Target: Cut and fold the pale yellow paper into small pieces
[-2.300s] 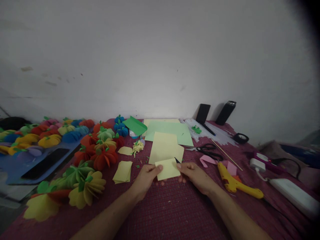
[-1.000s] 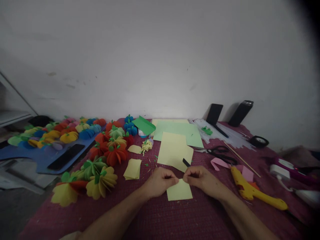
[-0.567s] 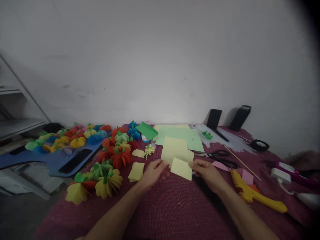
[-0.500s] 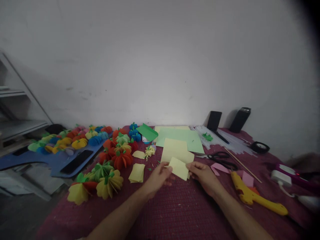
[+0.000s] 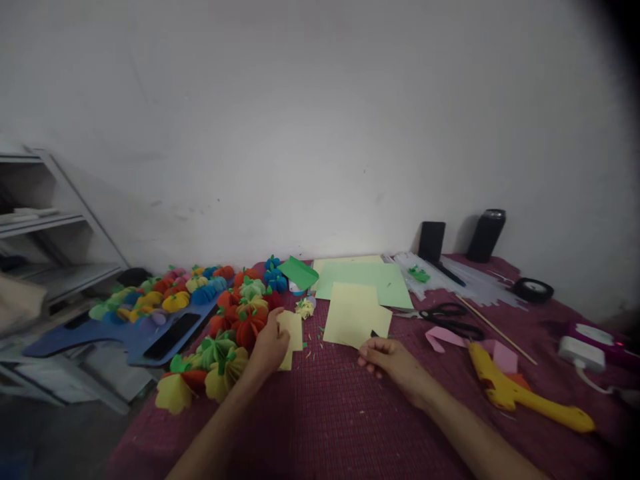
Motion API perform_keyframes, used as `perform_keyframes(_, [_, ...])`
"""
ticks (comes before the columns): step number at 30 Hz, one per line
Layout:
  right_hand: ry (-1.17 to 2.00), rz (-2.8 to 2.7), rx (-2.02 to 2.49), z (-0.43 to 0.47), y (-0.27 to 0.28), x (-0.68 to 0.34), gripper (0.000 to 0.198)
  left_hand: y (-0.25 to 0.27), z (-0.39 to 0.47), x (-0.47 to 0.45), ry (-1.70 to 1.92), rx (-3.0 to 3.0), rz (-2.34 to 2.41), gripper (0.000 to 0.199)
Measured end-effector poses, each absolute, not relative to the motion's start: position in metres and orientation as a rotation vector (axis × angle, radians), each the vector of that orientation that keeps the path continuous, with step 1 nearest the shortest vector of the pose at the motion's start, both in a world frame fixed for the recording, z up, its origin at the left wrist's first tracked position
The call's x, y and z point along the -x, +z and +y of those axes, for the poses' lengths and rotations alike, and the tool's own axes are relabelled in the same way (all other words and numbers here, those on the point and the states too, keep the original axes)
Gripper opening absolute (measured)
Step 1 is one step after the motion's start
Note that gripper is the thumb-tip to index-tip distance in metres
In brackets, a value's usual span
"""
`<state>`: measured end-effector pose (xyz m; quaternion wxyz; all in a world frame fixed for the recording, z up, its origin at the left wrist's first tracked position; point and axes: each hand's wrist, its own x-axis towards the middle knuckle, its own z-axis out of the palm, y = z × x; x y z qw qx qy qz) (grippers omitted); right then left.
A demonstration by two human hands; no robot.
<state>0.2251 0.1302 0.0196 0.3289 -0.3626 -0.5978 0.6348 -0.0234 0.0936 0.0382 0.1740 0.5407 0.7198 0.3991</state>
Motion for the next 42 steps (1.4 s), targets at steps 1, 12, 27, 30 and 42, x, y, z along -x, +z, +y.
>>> perform_keyframes(1, [1.668, -1.575, 0.955, 0.13, 0.02, -0.225, 0.024, 0.038, 0.092, 0.03, 1.004, -1.616, 2.208, 0.049])
perform_keyframes(12, [1.66, -1.64, 0.953, 0.133, 0.018, -0.227, 0.025, 0.006, 0.085, 0.038, 0.168, -2.143, 2.575, 0.046])
perform_keyframes(27, [0.642, -1.871, 1.222, 0.157, 0.008, -0.246, 0.018, -0.011, 0.083, 0.029, 0.181, -2.368, 2.315, 0.048])
perform_keyframes(30, [0.376, -2.04, 1.28, 0.155, 0.008, -0.245, 0.019, -0.023, 0.084, 0.032, 0.13, -2.283, 2.281, 0.059])
perform_keyframes(42, [-0.014, -2.444, 1.38, 0.148, -0.003, -0.23, 0.022, 0.0, 0.086, -0.006, 0.517, -2.418, 1.986, 0.046])
